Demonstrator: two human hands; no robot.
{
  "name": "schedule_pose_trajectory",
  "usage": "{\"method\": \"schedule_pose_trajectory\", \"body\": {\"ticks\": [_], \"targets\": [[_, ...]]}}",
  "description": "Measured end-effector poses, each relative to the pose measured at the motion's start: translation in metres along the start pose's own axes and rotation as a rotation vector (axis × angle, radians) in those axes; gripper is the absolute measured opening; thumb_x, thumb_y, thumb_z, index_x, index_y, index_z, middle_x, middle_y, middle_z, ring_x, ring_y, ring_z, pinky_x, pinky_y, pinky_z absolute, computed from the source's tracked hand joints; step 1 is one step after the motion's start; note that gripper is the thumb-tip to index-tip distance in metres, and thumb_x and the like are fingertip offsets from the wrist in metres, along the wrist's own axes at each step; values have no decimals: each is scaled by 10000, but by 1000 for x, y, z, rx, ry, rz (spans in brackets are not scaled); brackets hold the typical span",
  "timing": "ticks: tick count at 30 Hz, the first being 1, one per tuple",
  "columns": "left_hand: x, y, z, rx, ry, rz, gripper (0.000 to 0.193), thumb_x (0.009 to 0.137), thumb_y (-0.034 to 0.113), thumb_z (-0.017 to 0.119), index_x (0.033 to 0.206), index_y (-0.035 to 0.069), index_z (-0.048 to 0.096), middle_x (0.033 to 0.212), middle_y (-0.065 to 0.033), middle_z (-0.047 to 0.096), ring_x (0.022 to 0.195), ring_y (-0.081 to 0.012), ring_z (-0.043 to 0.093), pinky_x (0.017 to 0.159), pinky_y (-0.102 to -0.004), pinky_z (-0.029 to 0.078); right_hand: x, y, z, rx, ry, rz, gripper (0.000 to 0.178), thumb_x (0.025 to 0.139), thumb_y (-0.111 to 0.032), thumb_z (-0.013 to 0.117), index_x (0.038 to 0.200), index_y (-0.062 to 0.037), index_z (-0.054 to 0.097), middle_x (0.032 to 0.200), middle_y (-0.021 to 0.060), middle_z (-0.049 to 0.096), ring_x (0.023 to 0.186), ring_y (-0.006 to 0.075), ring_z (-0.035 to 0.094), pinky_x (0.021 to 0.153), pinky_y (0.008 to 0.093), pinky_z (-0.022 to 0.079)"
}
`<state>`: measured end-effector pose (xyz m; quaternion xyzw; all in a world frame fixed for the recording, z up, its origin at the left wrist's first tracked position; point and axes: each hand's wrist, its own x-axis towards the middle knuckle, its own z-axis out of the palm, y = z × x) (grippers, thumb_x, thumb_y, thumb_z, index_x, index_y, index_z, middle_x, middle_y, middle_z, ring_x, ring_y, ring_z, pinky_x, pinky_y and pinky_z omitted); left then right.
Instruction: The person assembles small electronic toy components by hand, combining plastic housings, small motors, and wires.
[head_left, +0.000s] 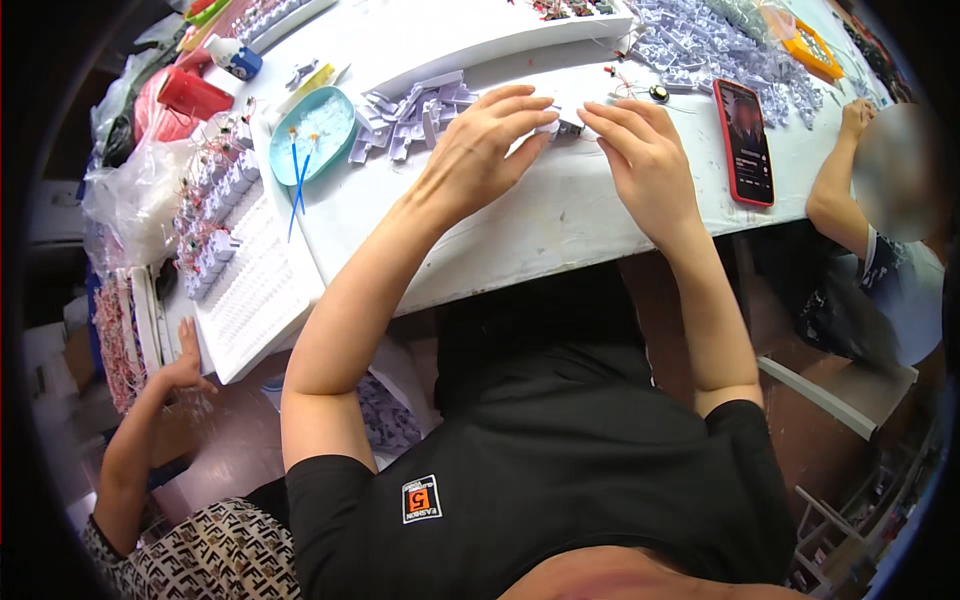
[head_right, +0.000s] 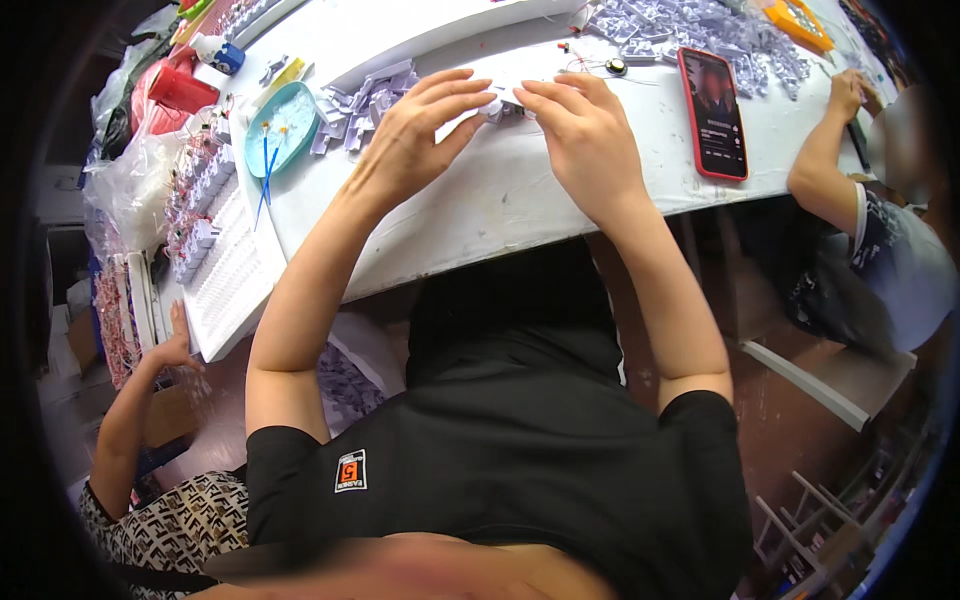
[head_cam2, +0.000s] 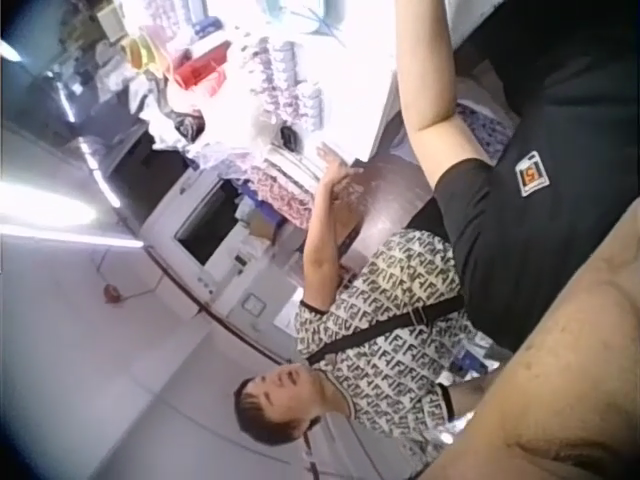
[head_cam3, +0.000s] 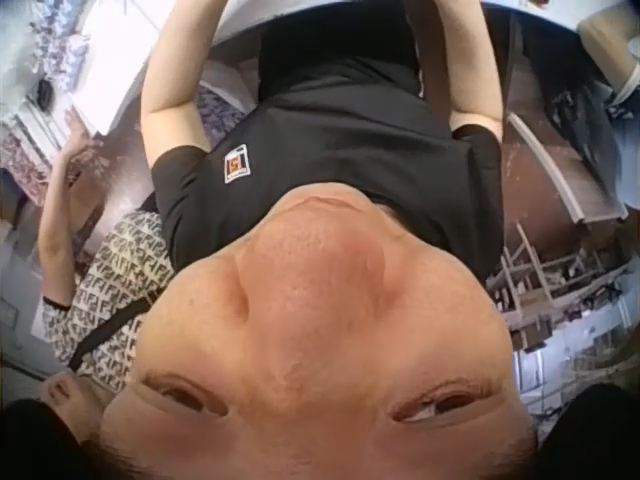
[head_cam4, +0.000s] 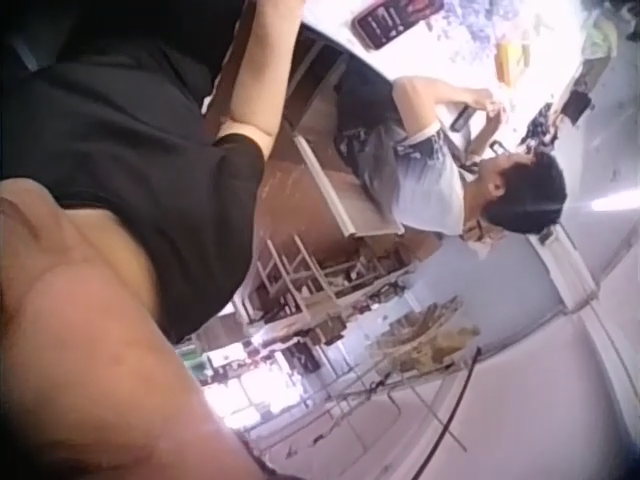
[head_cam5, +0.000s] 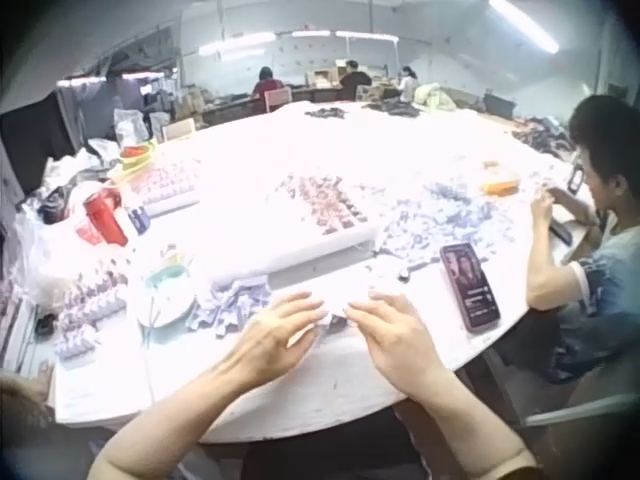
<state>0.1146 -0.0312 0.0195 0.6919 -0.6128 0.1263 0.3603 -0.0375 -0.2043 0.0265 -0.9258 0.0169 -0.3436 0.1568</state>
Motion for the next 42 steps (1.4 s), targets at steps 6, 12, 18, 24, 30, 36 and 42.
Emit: {"method": "schedule_pose_trajectory", "body": {"ticks": [6,12,18,24,30,36,42], "targets": [[0,1,13,49,-104,-55,221,918,66,712,1131,26,751,1186,-119,737,1225,-298,651,1035,-407,530,14,29,9,-190,-155,-223,285,861,-60,627,1104,-89,772,1085,6,733,1178,212,610,1070,396,431],[2,-8,11,66,-42,24,162,890,75,736,1048,40,739,1157,-113,732,1150,-308,682,1054,-466,517,18,20,13,-316,-88,-323,249,874,-93,611,1059,-55,773,1012,4,726,1141,205,626,1090,416,412],[14,-19,10,10,-122,13,166,860,117,780,1008,78,714,1309,-90,686,1130,-314,690,1016,-445,537,24,35,10,-146,-170,-258,214,863,-114,665,1041,-77,777,1033,2,725,1173,208,604,1103,431,387],[28,-28,6,-389,-232,-236,197,905,72,762,1086,18,704,1254,-93,726,1096,-188,716,963,-321,560,28,35,12,-43,-111,-184,281,809,-222,782,1055,-90,751,1036,31,716,1167,232,588,1073,425,400],[49,-29,6,-523,-318,-509,214,975,163,710,1130,19,733,1090,-63,763,1021,-166,715,964,-303,542,35,42,32,-131,-136,-130,262,793,-225,800,1008,-88,738,995,54,706,1106,252,593,1032,426,410],[37,-24,-1,-274,-171,-236,330,852,154,824,1139,32,714,1091,-95,719,993,-234,703,898,-339,560,35,40,39,-22,-63,-168,177,797,-181,790,949,-97,751,926,47,706,1068,246,603,1046,451,381],[0,18,-46,-64,-77,-113,287,821,51,789,1076,-8,671,975,-148,679,880,-330,691,748,-383,566,38,-12,18,62,-117,-248,185,792,-193,800,945,-104,744,908,28,695,1049,216,605,1060,462,371]]}}
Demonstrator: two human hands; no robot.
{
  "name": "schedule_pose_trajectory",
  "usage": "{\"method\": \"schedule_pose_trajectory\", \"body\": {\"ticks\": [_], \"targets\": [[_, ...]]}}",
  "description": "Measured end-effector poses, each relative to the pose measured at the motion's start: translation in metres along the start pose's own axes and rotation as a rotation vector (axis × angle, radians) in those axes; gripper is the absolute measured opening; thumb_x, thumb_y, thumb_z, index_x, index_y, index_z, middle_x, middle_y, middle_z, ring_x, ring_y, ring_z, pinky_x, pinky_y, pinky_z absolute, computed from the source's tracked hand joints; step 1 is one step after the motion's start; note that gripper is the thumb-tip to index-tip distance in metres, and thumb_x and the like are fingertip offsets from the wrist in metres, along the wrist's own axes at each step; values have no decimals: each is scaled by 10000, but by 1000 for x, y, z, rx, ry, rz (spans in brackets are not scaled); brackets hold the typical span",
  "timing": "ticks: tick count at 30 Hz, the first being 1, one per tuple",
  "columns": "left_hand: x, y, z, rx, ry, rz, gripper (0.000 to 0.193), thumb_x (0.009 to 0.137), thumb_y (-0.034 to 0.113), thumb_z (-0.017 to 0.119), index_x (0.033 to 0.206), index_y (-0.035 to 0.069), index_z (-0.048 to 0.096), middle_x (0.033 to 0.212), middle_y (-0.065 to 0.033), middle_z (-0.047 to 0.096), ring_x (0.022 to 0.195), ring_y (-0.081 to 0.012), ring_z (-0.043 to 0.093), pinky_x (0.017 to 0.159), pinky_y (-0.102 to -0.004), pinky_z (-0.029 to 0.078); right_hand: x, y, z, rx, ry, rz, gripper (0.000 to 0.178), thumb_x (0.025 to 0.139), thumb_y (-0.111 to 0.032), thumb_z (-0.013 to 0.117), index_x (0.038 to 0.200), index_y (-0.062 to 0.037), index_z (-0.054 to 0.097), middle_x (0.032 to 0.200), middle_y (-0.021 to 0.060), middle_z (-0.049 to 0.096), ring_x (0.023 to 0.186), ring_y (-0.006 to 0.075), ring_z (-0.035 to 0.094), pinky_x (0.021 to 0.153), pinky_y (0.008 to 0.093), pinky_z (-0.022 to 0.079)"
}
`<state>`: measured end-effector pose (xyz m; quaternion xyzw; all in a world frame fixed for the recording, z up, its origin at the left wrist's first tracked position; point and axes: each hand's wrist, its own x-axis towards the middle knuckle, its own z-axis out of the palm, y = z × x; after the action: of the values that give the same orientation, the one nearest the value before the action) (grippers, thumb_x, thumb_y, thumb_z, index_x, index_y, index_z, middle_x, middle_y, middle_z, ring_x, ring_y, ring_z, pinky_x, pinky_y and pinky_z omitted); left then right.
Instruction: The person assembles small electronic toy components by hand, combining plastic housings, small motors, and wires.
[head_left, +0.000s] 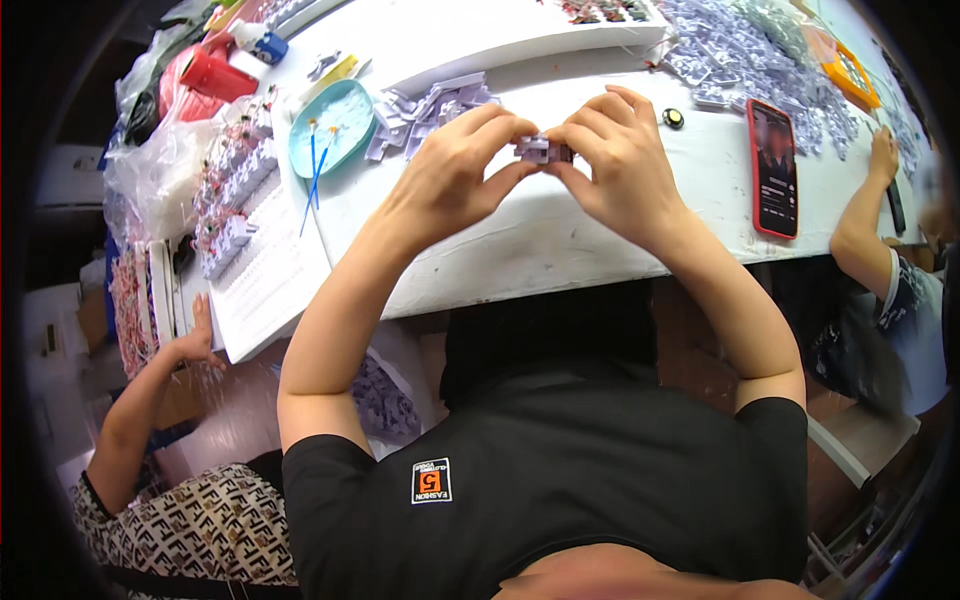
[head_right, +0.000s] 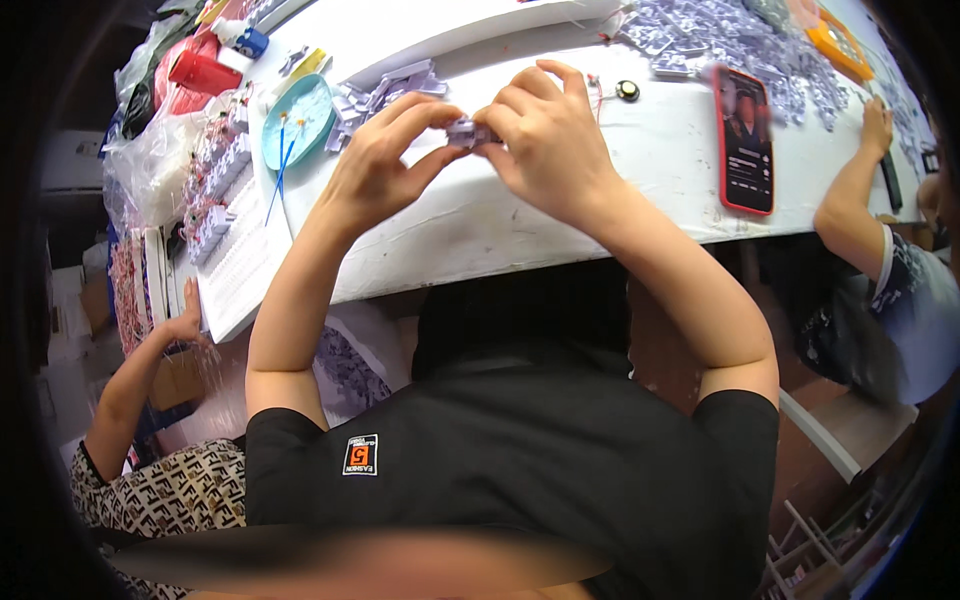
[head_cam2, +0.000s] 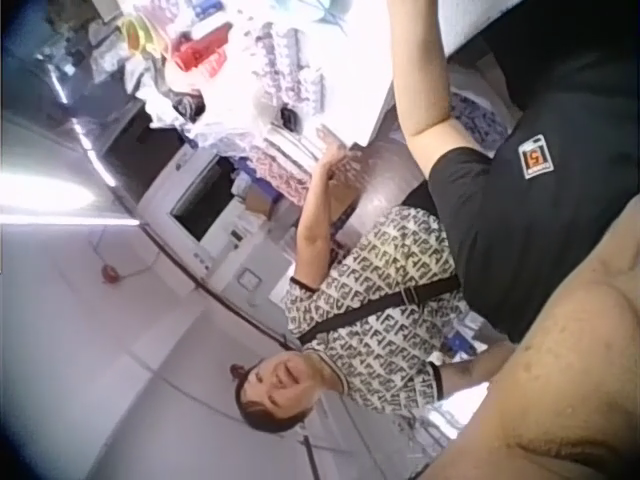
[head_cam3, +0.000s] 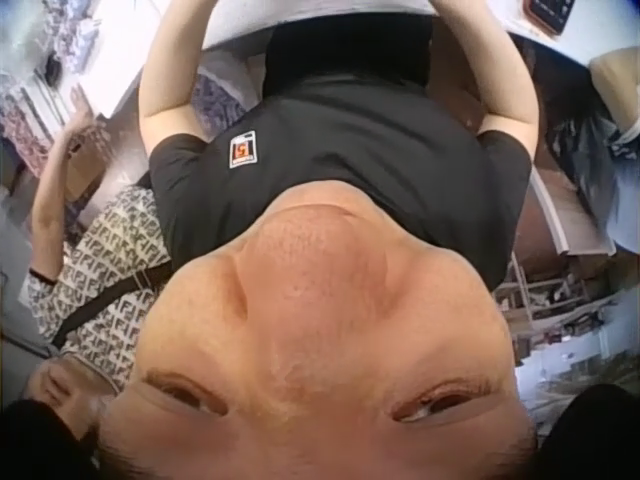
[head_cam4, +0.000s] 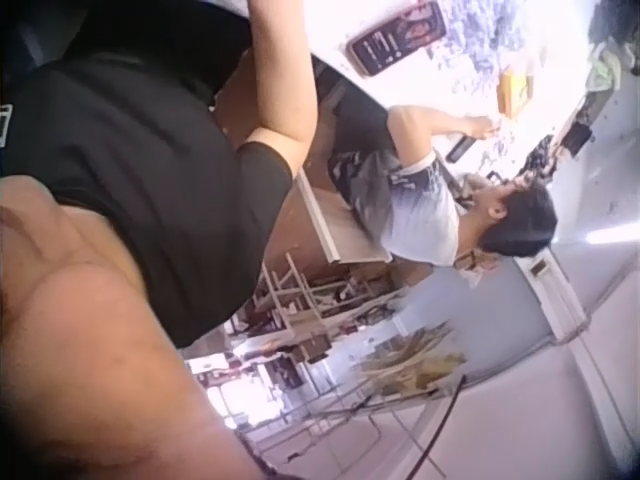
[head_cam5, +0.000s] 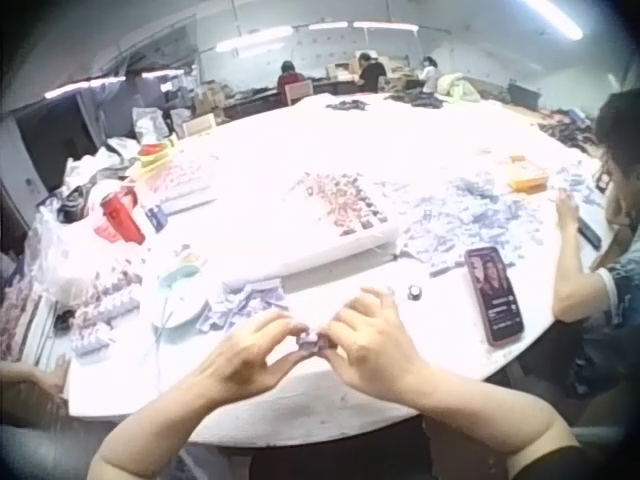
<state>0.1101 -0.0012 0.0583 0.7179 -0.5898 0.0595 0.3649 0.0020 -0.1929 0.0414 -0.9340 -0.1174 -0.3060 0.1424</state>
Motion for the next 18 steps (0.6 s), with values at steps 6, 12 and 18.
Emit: {"method": "schedule_pose_trajectory", "body": {"ticks": [6,12,18], "targets": [[-54,17,-31,33,43,-170,297,816,51,810,1078,-6,682,983,-144,694,862,-312,697,735,-364,567,-1,-32,12,257,-31,18,242,784,-171,813,1003,-105,735,933,21,691,1057,245,592,1049,459,388],[-82,37,-47,81,102,-236,284,829,47,799,1086,-9,691,981,-125,699,879,-284,706,765,-359,565,0,-61,29,323,36,-52,273,778,-131,807,1029,-88,708,960,35,684,1045,263,575,1031,459,374],[-111,38,-35,-178,269,-524,353,824,46,824,1149,-4,695,1015,-121,734,930,-220,734,831,-334,580,-6,-74,35,471,-10,94,246,790,-130,813,1017,-95,724,912,35,682,1028,254,577,979,417,390]]}}
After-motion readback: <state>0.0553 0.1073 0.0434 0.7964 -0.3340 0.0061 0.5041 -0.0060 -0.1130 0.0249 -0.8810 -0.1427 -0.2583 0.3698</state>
